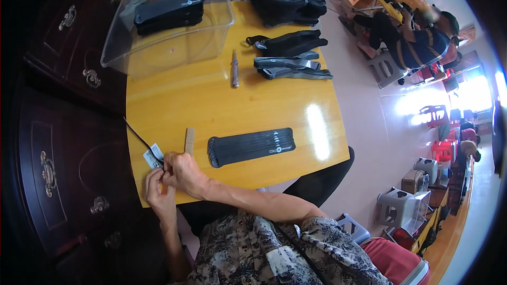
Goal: Aligning and stacking black textile straps on a wooden table.
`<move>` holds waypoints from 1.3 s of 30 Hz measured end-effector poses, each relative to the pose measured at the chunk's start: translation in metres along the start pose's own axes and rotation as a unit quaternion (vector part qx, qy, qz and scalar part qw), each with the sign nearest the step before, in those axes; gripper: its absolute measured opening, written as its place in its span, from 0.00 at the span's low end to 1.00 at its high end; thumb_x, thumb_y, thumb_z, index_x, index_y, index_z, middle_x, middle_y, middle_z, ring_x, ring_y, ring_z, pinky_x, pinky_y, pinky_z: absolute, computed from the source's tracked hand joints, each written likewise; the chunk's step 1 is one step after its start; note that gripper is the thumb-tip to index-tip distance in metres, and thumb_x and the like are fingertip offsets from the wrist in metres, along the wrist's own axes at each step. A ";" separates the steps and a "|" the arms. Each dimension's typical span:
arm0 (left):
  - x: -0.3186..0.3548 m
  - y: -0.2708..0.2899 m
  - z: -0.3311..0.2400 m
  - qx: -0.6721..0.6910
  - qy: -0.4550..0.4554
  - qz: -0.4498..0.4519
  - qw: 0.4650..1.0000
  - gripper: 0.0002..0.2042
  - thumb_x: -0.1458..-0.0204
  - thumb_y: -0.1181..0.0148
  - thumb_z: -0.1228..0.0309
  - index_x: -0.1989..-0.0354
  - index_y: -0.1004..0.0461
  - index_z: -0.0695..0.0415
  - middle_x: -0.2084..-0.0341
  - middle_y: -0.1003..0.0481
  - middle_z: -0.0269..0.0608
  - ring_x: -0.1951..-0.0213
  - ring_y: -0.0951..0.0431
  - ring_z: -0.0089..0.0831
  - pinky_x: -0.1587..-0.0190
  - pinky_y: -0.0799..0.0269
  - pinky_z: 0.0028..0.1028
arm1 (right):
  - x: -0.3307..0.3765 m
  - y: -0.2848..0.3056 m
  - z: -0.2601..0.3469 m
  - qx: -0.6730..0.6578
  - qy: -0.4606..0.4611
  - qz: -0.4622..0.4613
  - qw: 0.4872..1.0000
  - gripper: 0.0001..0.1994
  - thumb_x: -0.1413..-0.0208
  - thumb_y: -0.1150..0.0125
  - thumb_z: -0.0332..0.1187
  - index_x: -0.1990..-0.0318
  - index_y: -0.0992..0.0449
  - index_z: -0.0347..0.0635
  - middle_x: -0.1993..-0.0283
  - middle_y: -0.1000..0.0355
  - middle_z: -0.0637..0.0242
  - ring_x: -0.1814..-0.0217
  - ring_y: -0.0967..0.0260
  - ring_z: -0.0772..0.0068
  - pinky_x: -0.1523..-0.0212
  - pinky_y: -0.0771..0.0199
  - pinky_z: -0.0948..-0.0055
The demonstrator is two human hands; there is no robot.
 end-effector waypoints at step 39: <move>0.009 0.008 0.012 0.011 -0.037 -0.067 0.997 0.10 0.59 0.42 0.88 0.67 0.29 0.63 0.68 0.26 0.40 0.69 0.24 0.26 0.66 0.28 0.24 | 0.023 -0.010 -0.003 -0.113 -0.115 0.029 0.987 0.05 0.48 0.41 0.24 0.65 0.26 0.32 0.71 0.26 0.69 0.68 0.30 0.85 0.64 0.28 0.83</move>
Point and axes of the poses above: each hand's wrist, its own x-axis away from the middle knuckle, its own y-axis out of the back of the hand, z = x × y, the point moved 1 cm from there along -x, towards the middle knuckle
